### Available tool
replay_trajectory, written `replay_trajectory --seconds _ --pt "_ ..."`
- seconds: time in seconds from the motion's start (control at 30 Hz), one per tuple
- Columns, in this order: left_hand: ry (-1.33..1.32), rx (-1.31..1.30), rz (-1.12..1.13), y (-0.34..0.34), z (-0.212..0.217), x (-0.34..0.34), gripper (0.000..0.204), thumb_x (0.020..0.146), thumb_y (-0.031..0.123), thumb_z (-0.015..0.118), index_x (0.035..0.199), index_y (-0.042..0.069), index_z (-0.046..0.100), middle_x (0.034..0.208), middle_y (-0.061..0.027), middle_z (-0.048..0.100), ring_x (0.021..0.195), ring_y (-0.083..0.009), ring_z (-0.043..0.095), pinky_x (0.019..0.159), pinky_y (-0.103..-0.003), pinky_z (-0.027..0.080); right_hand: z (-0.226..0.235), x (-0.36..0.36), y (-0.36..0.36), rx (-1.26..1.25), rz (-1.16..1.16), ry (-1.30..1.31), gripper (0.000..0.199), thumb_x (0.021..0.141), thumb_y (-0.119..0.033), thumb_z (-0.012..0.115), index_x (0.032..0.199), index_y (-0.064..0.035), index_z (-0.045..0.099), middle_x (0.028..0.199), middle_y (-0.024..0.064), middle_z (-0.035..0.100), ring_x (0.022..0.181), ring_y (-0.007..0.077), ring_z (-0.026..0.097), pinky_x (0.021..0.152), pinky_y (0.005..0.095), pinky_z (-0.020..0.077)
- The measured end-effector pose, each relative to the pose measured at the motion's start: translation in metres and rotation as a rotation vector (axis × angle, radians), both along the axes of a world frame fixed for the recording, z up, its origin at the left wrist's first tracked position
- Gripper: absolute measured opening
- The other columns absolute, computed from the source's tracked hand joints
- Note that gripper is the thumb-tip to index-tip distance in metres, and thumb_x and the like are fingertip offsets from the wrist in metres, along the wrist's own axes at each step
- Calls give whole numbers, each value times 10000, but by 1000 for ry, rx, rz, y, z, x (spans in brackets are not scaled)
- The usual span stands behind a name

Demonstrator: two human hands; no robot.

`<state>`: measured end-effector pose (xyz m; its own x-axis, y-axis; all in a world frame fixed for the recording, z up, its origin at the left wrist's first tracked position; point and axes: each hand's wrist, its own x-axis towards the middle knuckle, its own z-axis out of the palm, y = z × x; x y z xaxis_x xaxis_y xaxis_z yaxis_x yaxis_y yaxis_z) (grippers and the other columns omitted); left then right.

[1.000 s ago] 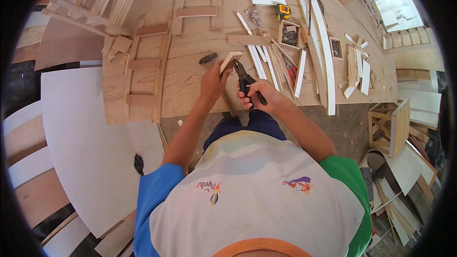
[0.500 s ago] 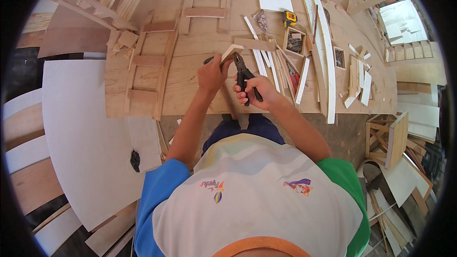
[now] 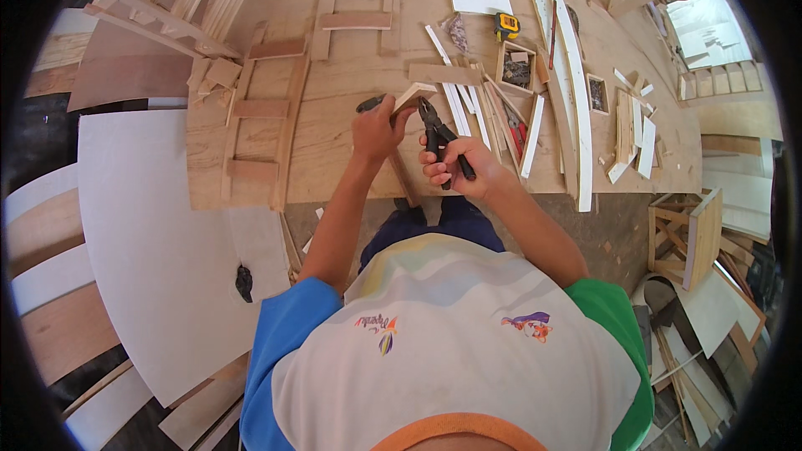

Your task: The person assembles a small wooden ladder by fitting rungs into side rails, using a hammer to tap them into place and pliers to adjust small fasteners.

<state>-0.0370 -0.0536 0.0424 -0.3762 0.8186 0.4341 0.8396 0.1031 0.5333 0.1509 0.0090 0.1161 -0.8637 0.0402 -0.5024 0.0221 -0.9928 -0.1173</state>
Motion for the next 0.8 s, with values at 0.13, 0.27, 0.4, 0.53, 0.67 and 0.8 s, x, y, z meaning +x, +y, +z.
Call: replay_trajectory --seconds 0.13,0.27,0.4,0.53,0.67,0.8 --pt "-60 -103 14 -6 0 5 336 839 387 685 851 69 575 600 -130 587 554 -343 605 485 -405 447 -5 3 -10 665 133 -293 390 666 68 442 1045 -16 485 844 101 494 665 178 463 586 299 419" --pt "-12 -69 -3 -4 -5 3 349 850 371 674 789 67 513 558 -122 571 515 -328 592 447 -406 436 -4 7 -2 119 29 -56 390 672 69 437 1052 -4 486 835 107 500 653 182 475 564 302 418" --pt "-59 -92 -33 1 -5 5 336 857 359 667 789 67 514 569 -127 574 520 -337 590 454 -409 438 -10 14 3 -136 -15 63 394 680 66 437 1063 -7 490 815 118 515 633 193 501 539 312 424" --pt "-40 -71 -50 4 -22 2 342 890 396 614 818 70 539 610 -148 593 557 -332 608 479 -420 444 -15 11 4 794 212 -308 413 667 61 464 1071 -21 490 741 103 530 594 169 518 506 295 424" --pt "-551 -67 209 -55 -88 -183 493 1016 368 373 1322 -5 473 1235 -94 608 1002 -244 617 853 -323 507 1 43 -45 820 265 -330 467 596 86 514 1053 -9 495 677 96 534 559 175 549 466 305 437" --pt "-488 -230 554 -37 43 -140 503 940 409 538 1006 -74 665 924 -206 695 775 -232 664 703 -367 506 -21 76 -38 531 118 -302 446 603 68 490 1046 15 481 727 97 527 593 183 540 509 326 440"
